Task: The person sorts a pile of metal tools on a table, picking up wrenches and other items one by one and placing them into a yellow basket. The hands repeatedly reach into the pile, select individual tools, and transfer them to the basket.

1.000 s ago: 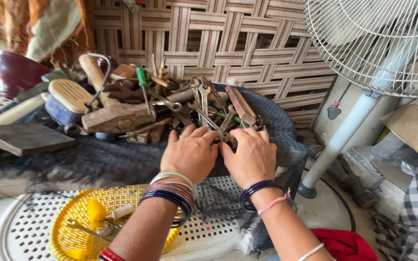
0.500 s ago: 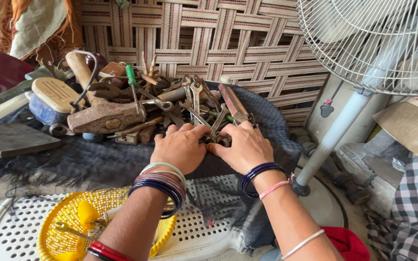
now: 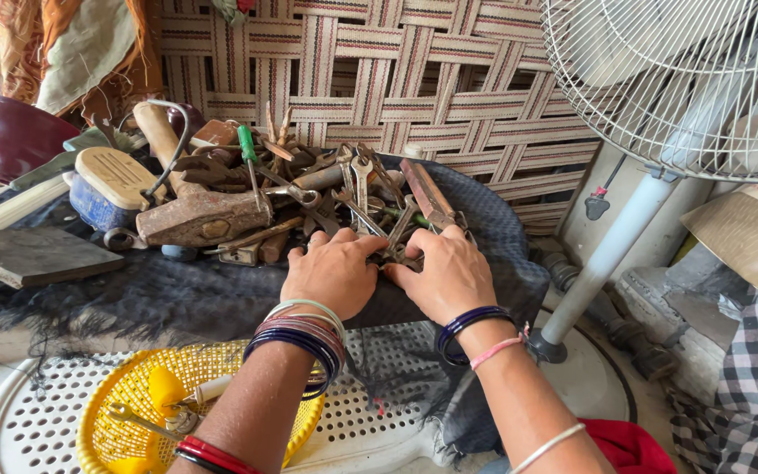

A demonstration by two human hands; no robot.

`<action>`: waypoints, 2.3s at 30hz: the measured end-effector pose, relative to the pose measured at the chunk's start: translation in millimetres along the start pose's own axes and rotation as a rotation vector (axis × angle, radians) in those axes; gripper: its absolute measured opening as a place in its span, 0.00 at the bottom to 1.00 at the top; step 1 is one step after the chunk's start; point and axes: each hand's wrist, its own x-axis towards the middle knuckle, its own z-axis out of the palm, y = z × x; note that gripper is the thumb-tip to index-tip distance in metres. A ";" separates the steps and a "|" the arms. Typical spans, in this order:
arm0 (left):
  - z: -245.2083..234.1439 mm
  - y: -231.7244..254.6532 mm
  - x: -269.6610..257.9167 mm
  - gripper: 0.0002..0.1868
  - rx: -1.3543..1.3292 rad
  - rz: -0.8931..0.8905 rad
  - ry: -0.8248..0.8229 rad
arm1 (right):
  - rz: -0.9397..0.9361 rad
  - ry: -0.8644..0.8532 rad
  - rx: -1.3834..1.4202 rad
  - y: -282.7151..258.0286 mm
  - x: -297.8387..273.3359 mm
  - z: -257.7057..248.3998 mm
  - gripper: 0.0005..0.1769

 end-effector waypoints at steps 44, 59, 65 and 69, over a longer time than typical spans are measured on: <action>7.4 1.1 -8.4 0.22 0.071 0.033 0.109 | 0.149 0.322 0.275 36.4 -1.4 12.7 0.10; 17.4 -28.2 -62.1 0.13 0.121 0.425 0.544 | 0.633 0.380 1.349 41.5 -28.1 6.6 0.29; 26.5 -56.2 -84.3 0.28 0.261 0.519 0.629 | 0.585 0.195 1.670 15.8 -42.5 3.5 0.26; 40.8 -78.8 -103.2 0.33 0.405 0.395 0.645 | 0.560 0.020 1.702 -1.0 -53.4 7.6 0.20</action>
